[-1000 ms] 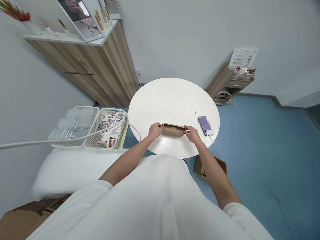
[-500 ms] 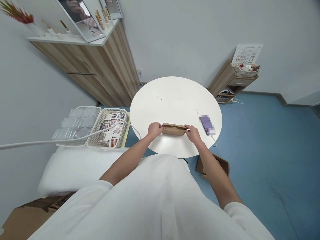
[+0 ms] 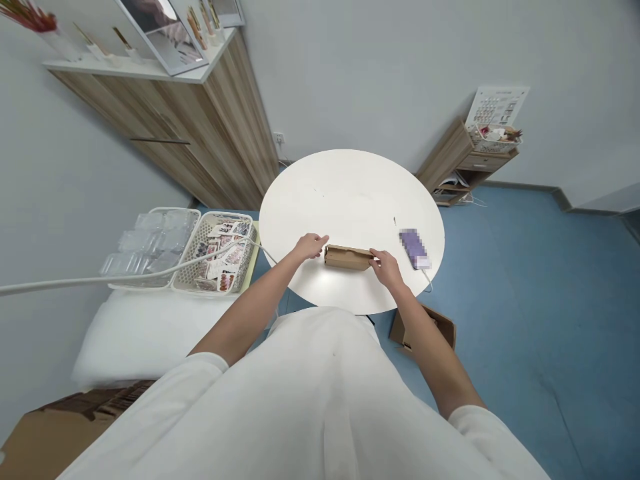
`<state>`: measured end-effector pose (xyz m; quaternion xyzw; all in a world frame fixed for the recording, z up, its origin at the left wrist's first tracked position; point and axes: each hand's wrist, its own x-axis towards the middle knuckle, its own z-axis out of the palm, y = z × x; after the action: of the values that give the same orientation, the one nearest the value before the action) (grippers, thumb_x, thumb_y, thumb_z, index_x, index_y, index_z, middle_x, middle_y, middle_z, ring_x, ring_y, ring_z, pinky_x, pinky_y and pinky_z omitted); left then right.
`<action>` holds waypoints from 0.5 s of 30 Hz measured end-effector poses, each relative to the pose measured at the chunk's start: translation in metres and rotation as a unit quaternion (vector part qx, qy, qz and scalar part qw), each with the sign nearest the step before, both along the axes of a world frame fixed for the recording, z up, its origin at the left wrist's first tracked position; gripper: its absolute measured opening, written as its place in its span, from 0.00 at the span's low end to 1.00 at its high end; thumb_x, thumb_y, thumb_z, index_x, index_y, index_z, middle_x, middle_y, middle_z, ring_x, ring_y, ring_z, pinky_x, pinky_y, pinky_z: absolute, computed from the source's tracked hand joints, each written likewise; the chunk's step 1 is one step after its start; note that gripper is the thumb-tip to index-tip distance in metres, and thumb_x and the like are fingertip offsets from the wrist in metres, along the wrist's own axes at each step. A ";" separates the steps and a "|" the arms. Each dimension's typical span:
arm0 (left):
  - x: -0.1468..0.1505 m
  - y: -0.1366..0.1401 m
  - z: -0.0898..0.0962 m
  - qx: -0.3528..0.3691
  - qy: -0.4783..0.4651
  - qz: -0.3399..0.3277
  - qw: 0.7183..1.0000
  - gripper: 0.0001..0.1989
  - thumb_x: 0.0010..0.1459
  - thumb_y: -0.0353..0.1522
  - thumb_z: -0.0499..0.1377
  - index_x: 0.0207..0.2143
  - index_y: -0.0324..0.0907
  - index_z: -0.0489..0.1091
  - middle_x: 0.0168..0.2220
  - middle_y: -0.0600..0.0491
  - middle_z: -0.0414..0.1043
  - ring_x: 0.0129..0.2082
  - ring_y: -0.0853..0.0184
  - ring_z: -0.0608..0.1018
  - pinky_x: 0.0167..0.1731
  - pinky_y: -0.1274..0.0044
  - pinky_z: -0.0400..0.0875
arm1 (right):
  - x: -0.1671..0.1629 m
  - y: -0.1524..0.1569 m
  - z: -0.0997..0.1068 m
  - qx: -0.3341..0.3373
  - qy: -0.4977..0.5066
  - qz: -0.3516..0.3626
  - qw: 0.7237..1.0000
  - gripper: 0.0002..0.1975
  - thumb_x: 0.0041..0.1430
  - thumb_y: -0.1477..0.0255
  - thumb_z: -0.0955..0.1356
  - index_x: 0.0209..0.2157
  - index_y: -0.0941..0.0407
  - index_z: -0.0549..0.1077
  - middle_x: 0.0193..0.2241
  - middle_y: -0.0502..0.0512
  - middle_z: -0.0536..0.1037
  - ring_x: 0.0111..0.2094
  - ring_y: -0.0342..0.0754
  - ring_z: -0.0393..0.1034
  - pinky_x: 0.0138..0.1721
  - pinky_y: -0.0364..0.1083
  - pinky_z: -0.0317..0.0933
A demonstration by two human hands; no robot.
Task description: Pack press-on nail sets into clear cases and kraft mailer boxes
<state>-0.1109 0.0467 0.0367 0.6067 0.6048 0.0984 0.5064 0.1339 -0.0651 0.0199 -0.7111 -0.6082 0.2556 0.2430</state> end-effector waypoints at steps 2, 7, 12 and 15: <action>0.007 -0.003 -0.001 0.029 0.024 -0.031 0.999 0.17 0.52 0.44 0.52 0.29 0.40 0.70 0.28 0.48 0.74 0.24 0.67 0.75 0.25 0.78 0.66 | -0.001 0.000 0.001 -0.007 0.023 -0.012 1.000 0.19 0.56 0.69 0.63 0.50 0.54 0.68 0.40 0.57 0.71 0.35 0.46 0.70 0.43 0.49 0.64; 0.011 -0.020 -0.008 0.163 0.033 -0.075 0.983 0.16 0.56 0.40 0.49 0.27 0.43 0.72 0.26 0.53 0.72 0.30 0.66 0.74 0.31 0.78 0.65 | -0.008 -0.002 -0.005 -0.021 0.152 -0.105 0.982 0.21 0.57 0.59 0.60 0.48 0.54 0.69 0.46 0.58 0.70 0.41 0.48 0.69 0.40 0.47 0.67; 0.005 -0.034 -0.020 0.195 0.031 -0.051 0.979 0.17 0.59 0.38 0.45 0.35 0.42 0.72 0.37 0.50 0.70 0.40 0.65 0.72 0.40 0.77 0.64 | -0.018 -0.003 -0.015 -0.021 0.243 -0.172 0.954 0.21 0.54 0.60 0.63 0.48 0.55 0.69 0.50 0.58 0.69 0.43 0.47 0.69 0.35 0.45 0.70; 0.007 -0.039 -0.024 0.174 0.020 -0.003 0.985 0.16 0.58 0.38 0.47 0.42 0.42 0.69 0.38 0.48 0.68 0.42 0.65 0.70 0.43 0.76 0.63 | -0.020 -0.002 -0.018 -0.023 0.248 -0.171 0.953 0.22 0.54 0.61 0.63 0.49 0.55 0.68 0.51 0.58 0.68 0.44 0.47 0.68 0.35 0.45 0.70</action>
<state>-0.1040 0.0078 0.0124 0.6894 0.5865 0.1882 0.3813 0.1138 -0.0671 0.0023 -0.7241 -0.3921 0.3925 0.4097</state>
